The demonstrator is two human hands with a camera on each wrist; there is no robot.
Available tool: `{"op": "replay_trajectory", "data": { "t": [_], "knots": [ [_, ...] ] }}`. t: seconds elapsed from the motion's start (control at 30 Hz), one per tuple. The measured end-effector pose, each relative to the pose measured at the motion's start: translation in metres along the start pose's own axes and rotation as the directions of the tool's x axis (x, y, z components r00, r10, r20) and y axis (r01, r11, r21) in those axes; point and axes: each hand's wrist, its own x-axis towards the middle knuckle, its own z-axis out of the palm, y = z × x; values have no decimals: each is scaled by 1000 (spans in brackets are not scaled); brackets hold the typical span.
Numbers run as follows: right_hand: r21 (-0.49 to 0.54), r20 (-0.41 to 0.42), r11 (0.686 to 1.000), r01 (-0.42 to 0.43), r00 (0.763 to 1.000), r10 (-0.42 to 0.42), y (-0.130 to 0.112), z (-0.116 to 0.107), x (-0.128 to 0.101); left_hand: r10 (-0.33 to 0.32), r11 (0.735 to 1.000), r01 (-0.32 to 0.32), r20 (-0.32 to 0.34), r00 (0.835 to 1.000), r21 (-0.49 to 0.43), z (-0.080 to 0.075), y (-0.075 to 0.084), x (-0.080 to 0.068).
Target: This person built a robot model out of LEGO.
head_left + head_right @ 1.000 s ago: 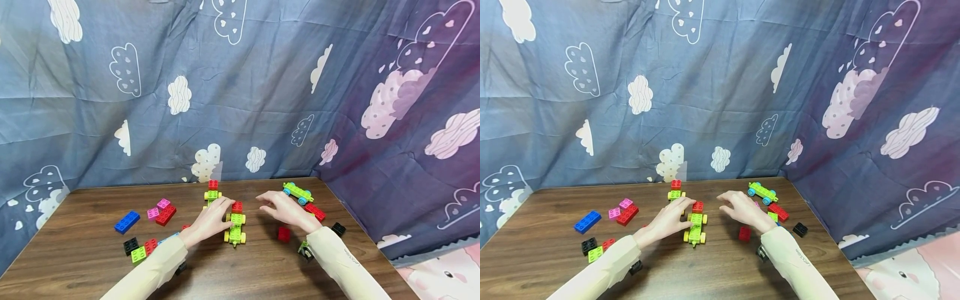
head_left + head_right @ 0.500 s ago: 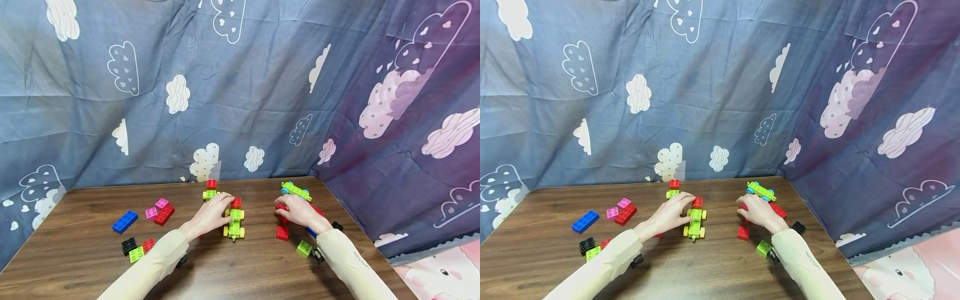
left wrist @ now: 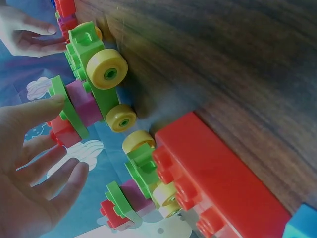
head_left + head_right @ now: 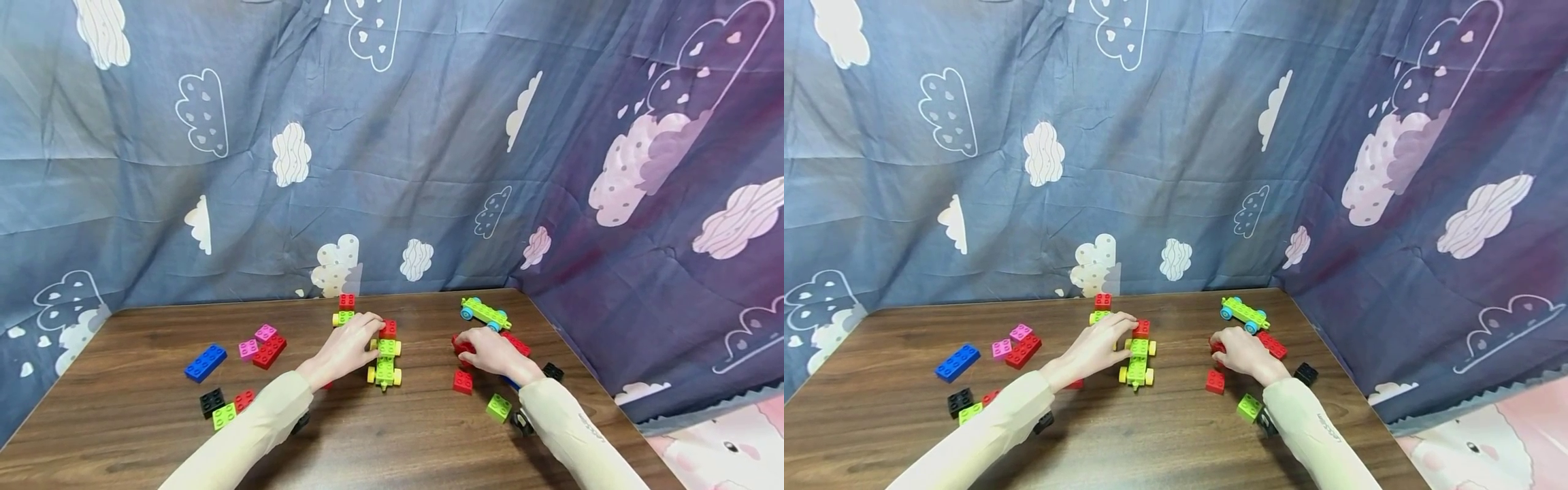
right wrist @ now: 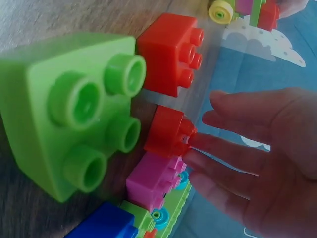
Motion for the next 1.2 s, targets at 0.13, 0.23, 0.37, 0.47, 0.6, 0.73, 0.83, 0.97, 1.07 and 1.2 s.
{"op": "replay_trajectory", "data": {
  "t": [0.13,0.23,0.37,0.47,0.6,0.73,0.83,0.97,1.07,1.2],
  "knots": [
    [8,5,1000,9,1000,-9,-5,1,2,9,1000,-9,-19,1000,2,2,-2,3],
    [21,8,999,26,1000,-27,-13,2,5,3,1000,-3,-20,1000,0,4,-3,6],
    [42,11,995,86,996,-86,-26,2,8,-11,1000,11,-12,1000,-7,4,-4,10],
    [55,6,991,125,992,-125,-32,1,11,-19,1000,19,0,1000,-6,5,-7,15],
    [68,-19,986,153,988,-152,-35,0,13,-26,1000,26,17,1000,0,6,-9,20],
    [52,13,983,176,984,-177,-37,0,14,-15,1000,15,38,999,10,5,-9,23],
    [27,59,982,185,981,-186,-38,0,14,-5,999,3,56,998,34,5,-10,27],
    [29,69,979,203,976,-205,-41,1,14,-12,997,7,65,998,79,6,-13,33],
    [33,61,973,228,971,-230,-43,3,14,-21,994,13,71,997,104,6,-15,37],
    [31,62,970,242,968,-243,-46,7,13,-28,990,18,73,997,138,7,-17,41]
  ]
}}
